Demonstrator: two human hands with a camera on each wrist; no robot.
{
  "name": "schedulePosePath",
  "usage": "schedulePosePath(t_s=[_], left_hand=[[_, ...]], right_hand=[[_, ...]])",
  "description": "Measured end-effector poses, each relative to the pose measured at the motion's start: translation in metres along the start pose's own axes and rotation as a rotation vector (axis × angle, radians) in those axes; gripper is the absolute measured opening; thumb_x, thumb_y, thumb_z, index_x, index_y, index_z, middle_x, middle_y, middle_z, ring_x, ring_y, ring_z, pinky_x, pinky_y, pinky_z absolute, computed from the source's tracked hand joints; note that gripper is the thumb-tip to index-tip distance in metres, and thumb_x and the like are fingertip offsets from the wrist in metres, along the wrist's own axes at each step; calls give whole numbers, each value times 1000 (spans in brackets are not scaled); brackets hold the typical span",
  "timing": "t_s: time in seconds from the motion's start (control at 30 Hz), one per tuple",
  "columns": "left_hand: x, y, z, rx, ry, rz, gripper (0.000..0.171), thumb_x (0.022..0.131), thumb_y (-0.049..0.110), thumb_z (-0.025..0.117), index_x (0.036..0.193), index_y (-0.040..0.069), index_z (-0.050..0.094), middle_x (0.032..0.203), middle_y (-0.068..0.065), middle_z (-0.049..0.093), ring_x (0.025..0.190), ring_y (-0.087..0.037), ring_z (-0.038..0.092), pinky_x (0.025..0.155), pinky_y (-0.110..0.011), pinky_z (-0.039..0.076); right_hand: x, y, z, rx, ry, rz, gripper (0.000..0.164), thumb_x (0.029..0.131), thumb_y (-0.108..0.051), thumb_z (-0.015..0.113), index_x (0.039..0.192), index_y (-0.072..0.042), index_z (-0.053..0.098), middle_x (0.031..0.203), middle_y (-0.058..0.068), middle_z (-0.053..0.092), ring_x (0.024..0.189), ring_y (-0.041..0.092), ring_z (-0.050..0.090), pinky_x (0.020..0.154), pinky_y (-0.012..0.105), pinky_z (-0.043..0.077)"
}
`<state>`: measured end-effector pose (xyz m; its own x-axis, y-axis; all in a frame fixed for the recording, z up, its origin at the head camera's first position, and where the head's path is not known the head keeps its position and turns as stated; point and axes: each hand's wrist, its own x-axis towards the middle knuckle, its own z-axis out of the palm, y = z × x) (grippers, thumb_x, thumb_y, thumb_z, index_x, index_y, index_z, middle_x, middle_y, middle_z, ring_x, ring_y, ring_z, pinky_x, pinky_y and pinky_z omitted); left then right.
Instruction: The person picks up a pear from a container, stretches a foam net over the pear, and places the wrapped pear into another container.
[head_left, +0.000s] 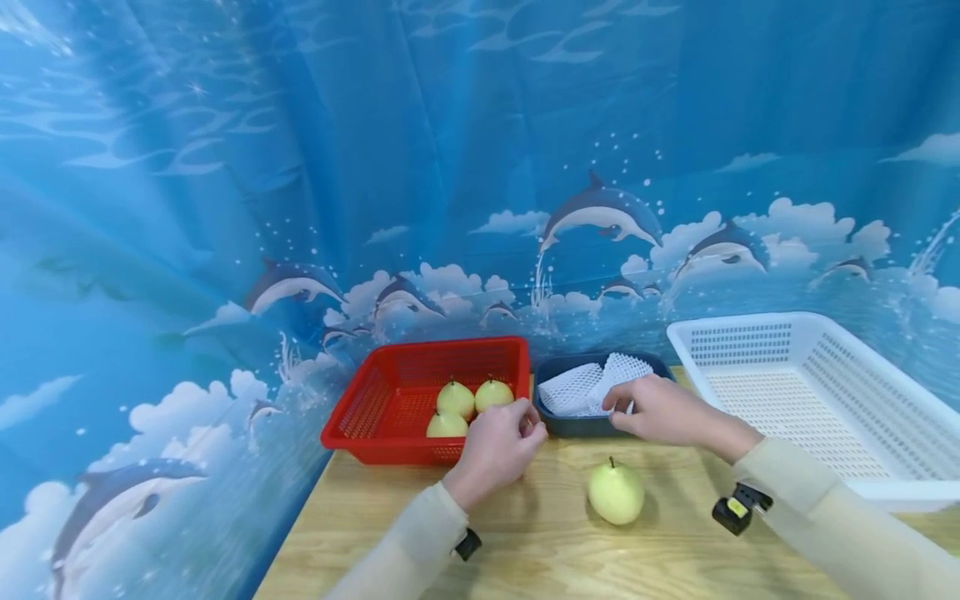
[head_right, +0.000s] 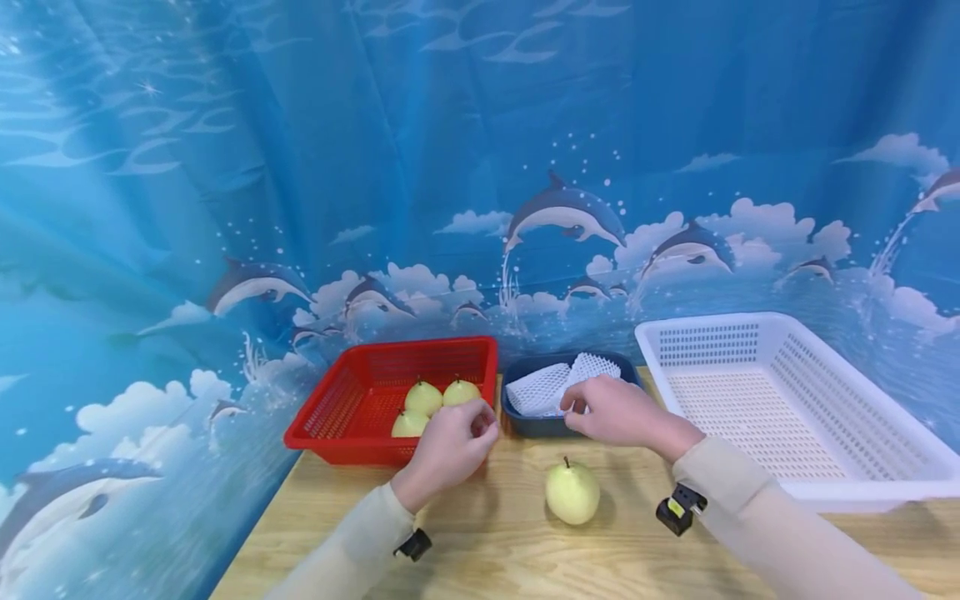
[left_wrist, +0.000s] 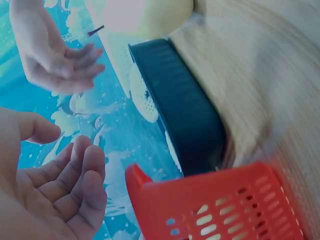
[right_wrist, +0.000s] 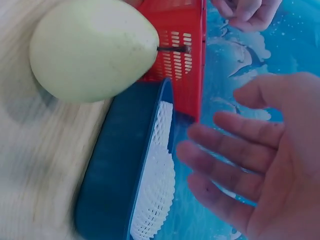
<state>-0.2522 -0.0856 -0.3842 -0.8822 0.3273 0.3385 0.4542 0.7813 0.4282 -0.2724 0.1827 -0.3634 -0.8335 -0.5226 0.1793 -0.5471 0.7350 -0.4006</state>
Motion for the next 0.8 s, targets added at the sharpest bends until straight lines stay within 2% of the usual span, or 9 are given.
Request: schedulePosePath(t_s=[0.1, 0.23, 0.37, 0.43, 0.6, 0.7, 0.8], left_hand=[[-2, 3, 5, -1, -17, 1, 8, 92, 26, 65, 85, 21, 64, 63, 12, 54, 56, -5, 50, 53, -21, 42], [-2, 5, 9, 1, -31, -9, 8, 92, 26, 66, 87, 20, 65, 64, 12, 55, 57, -5, 50, 54, -21, 43], [-2, 5, 10, -5, -36, -16, 8, 92, 26, 66, 87, 20, 65, 63, 11, 54, 56, -6, 51, 54, -21, 43], [-2, 4, 11, -8, -46, -22, 8, 92, 26, 66, 88, 20, 65, 62, 11, 54, 55, -6, 51, 53, -21, 43], [-4, 0, 12, -2, -63, -40, 7, 92, 26, 66, 89, 19, 66, 59, 10, 53, 52, -6, 50, 51, -22, 42], [-5, -2, 13, 8, -64, -40, 8, 92, 27, 66, 90, 19, 66, 59, 9, 52, 52, -6, 49, 50, -22, 41], [-6, -2, 13, 12, -76, -42, 9, 92, 28, 66, 91, 19, 66, 59, 9, 52, 52, -6, 49, 50, -22, 40]], right_hand=[[9, 2, 0, -87, 34, 68, 17, 93, -21, 63, 101, -12, 75, 82, -6, 70, 68, 7, 61, 60, 31, 50], [23, 3, -5, -181, 35, 158, 19, 93, -24, 62, 98, -11, 74, 80, -2, 67, 61, 11, 56, 55, 32, 46], [38, 9, -10, -175, -8, 233, 21, 95, -26, 62, 99, -9, 74, 87, 4, 69, 63, 15, 56, 57, 35, 47], [44, 16, -11, -153, -44, 263, 22, 96, -26, 62, 95, -8, 73, 81, 5, 66, 61, 15, 54, 59, 35, 45], [58, 32, -10, -151, -113, 308, 27, 96, -30, 62, 76, -12, 66, 62, 0, 51, 55, 15, 45, 58, 34, 39], [63, 39, -9, -182, -133, 339, 29, 97, -32, 62, 76, -12, 63, 67, 3, 54, 59, 18, 49, 60, 35, 41], [66, 45, -7, -198, -156, 382, 32, 98, -35, 61, 90, -5, 67, 83, 13, 65, 70, 23, 58, 65, 39, 46]])
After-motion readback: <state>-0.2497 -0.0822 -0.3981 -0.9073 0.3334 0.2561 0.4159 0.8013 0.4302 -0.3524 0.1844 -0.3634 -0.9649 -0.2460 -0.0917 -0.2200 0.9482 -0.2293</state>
